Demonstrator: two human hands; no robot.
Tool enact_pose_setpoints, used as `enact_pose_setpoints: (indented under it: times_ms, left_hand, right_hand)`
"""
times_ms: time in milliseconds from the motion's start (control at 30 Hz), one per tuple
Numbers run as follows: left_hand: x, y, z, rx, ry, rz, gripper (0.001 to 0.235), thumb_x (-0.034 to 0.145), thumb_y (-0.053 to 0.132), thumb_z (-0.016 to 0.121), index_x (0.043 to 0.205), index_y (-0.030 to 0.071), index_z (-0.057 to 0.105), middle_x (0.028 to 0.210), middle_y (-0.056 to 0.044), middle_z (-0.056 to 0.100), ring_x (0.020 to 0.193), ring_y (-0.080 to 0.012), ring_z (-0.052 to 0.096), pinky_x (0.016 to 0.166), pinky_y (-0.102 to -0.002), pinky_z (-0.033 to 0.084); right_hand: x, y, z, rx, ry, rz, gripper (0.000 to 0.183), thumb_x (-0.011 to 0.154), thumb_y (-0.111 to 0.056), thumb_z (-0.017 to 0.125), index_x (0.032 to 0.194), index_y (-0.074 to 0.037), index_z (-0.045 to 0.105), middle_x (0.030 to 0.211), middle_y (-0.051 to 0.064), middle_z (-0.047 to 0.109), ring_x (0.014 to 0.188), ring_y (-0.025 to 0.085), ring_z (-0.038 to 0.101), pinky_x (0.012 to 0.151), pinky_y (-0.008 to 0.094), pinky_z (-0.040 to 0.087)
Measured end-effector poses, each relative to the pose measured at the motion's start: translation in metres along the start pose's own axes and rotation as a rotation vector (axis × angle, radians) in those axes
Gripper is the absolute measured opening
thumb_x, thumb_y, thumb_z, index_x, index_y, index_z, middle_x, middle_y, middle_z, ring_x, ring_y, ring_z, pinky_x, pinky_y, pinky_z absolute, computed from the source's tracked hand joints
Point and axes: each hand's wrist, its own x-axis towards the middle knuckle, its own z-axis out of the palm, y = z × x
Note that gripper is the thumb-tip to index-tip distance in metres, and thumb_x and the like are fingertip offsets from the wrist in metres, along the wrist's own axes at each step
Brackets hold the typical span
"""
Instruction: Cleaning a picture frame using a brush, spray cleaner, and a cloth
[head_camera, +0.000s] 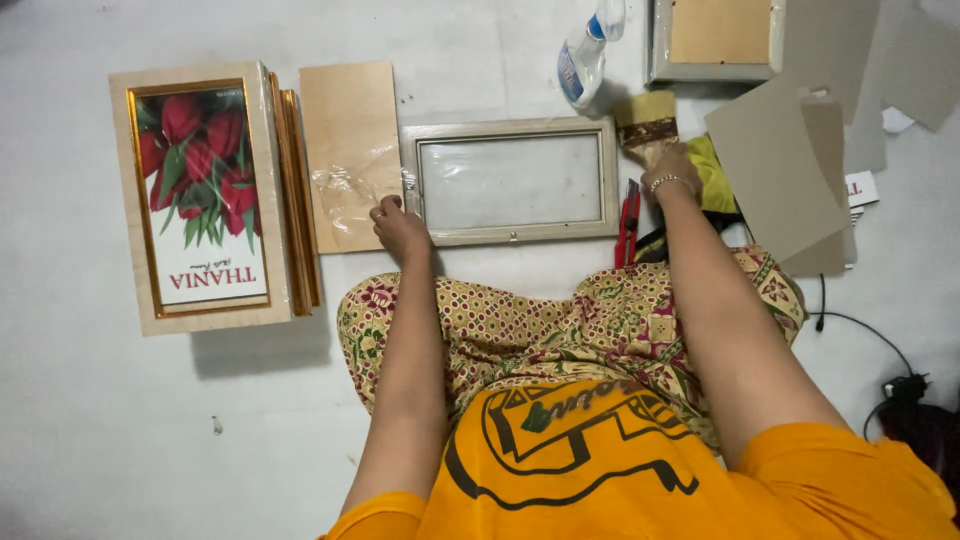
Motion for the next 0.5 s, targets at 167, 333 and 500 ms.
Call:
enact_pose_setpoints:
  times_ms: [167, 333, 500]
  left_hand:
    - [-0.005, 0.005, -0.008, -0.023, 0.029, 0.039, 0.033, 0.081, 0.005, 0.073, 0.108, 0.017, 0.059, 0.111, -0.010, 0.055, 0.101, -0.0409, 0.064, 0.089, -0.052, 0.056]
    - [-0.008, 0.020, -0.025, -0.006, 0.056, 0.054, 0.025, 0.086, 0.004, 0.067, 0.107, 0.016, 0.059, 0.109, -0.010, 0.056, 0.099, -0.0390, 0.065, 0.087, -0.050, 0.057]
    - [-0.013, 0.056, -0.078, -0.096, -0.186, 0.007, 0.029, 0.096, 0.017, 0.061, 0.125, 0.011, 0.062, 0.127, -0.012, 0.058, 0.109, -0.0308, 0.060, 0.093, -0.046, 0.052]
  right_hand:
    - [-0.001, 0.031, -0.032, 0.056, 0.120, -0.167, 0.047, 0.088, -0.025, 0.076, 0.122, -0.007, 0.049, 0.115, 0.021, 0.068, 0.114, 0.049, 0.064, 0.094, 0.063, 0.050]
    - [-0.058, 0.032, -0.115, 0.227, 0.295, -0.378, 0.043, 0.081, -0.020, 0.090, 0.110, -0.012, 0.059, 0.090, 0.010, 0.070, 0.094, 0.037, 0.070, 0.079, 0.051, 0.055]
    - [-0.157, -0.027, -0.172, 0.152, 0.177, -0.550, 0.056, 0.086, -0.001, 0.081, 0.135, -0.004, 0.053, 0.106, 0.012, 0.074, 0.063, 0.016, 0.059, 0.051, 0.029, 0.052]
